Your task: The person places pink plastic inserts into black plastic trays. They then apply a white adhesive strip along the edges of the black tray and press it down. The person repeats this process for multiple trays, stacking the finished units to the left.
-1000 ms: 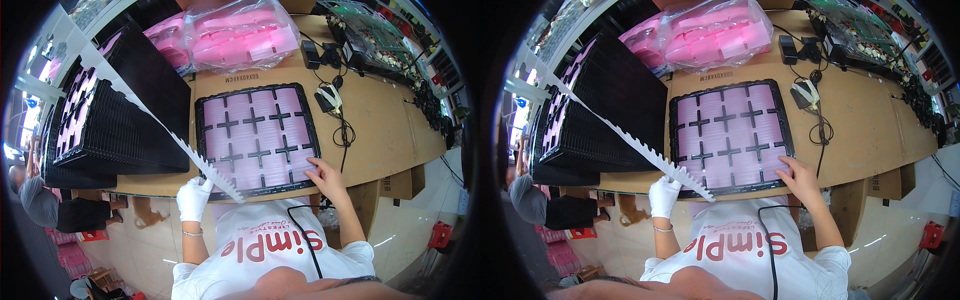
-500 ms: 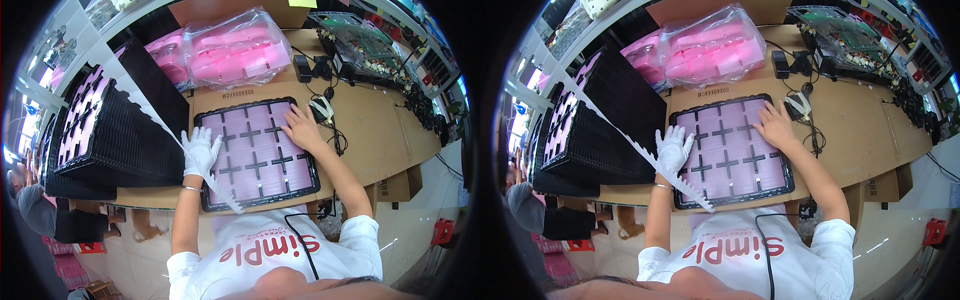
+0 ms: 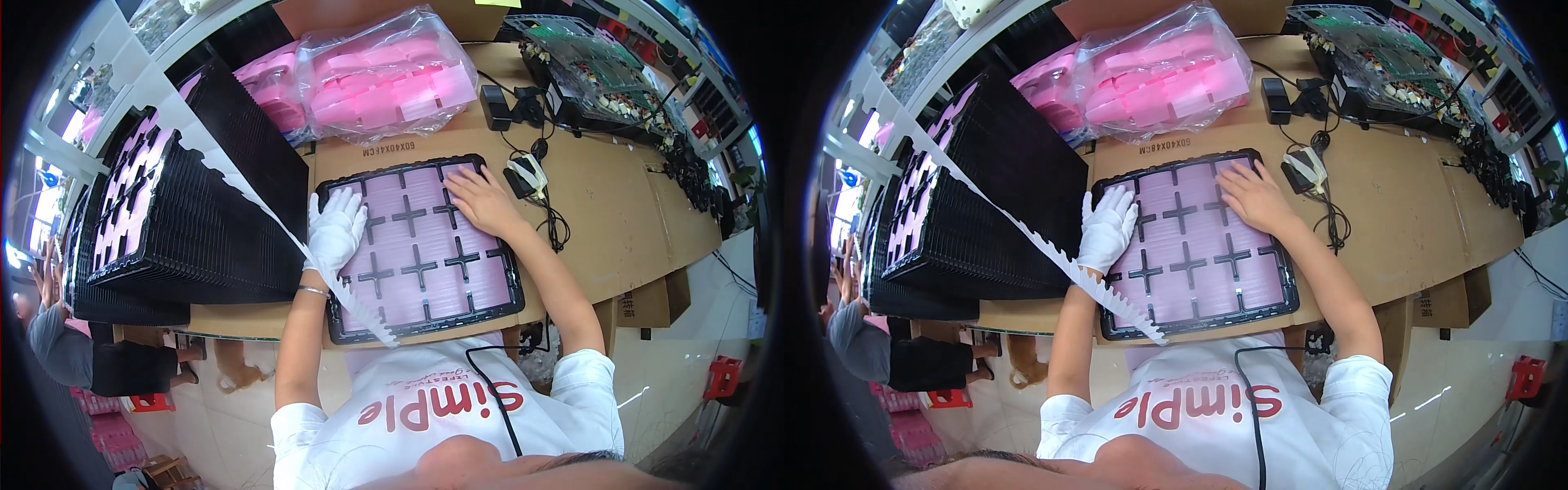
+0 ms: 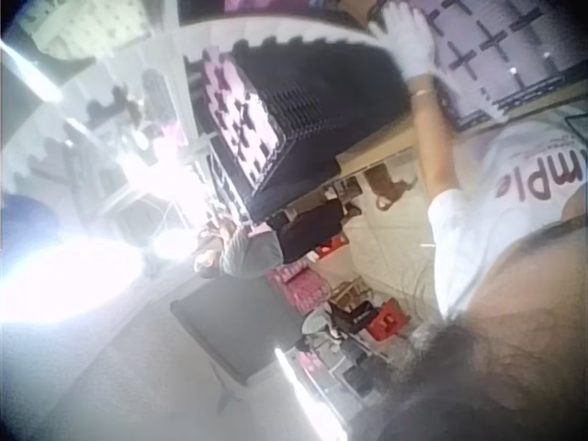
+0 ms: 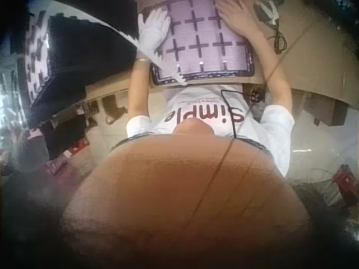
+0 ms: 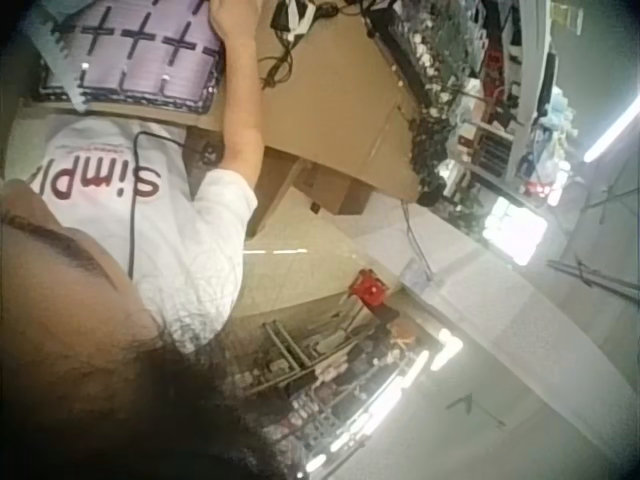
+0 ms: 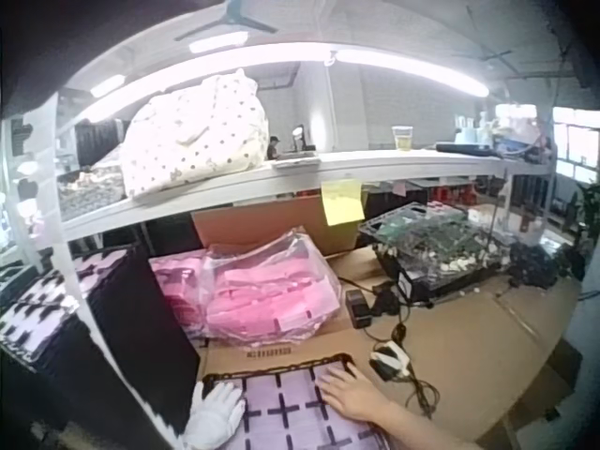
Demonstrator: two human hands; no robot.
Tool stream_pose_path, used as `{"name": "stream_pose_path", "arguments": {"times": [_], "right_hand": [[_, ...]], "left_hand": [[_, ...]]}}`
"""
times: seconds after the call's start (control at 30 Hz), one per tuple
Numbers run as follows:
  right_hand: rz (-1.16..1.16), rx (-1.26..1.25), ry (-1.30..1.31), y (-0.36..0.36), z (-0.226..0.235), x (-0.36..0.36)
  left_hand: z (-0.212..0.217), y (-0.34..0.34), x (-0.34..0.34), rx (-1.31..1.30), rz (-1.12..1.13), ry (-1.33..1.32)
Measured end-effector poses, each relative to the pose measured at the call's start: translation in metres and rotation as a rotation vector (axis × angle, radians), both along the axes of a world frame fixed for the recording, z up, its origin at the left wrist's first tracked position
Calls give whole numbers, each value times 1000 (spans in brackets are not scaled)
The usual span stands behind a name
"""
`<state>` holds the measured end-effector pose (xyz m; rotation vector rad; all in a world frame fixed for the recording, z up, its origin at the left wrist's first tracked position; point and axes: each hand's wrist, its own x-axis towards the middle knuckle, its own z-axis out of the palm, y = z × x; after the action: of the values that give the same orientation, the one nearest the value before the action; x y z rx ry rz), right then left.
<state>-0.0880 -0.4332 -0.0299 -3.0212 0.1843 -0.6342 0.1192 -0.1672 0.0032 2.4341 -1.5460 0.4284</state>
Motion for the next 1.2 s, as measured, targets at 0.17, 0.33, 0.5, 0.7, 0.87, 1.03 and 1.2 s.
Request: {"name": "stream_pose_path", "arguments": {"times": [0.17, 0.33, 0.5, 0.7, 0.87, 1.03, 1.2], "right_hand": [[0, 42, 31, 7, 2, -5], [-29, 17, 32, 7, -2, 0], [-272, -175, 34, 1, 7, -5], [142, 440, -202, 39, 39, -75], [361, 364, 193, 87, 41, -161], [248, 226, 160, 86, 47, -174], [192, 196, 140, 80, 23, -187]], "left_hand": [[0, 9, 0, 46, 11, 118], [-1, 8, -1, 81, 7, 64], [5, 10, 10, 110, 125, -121], [38, 52, -26, 148, -137, 224], [40, 127, -93, 143, -447, 252], [32, 150, -104, 62, -282, 59], [10, 156, -110, -174, -32, 60]]}}
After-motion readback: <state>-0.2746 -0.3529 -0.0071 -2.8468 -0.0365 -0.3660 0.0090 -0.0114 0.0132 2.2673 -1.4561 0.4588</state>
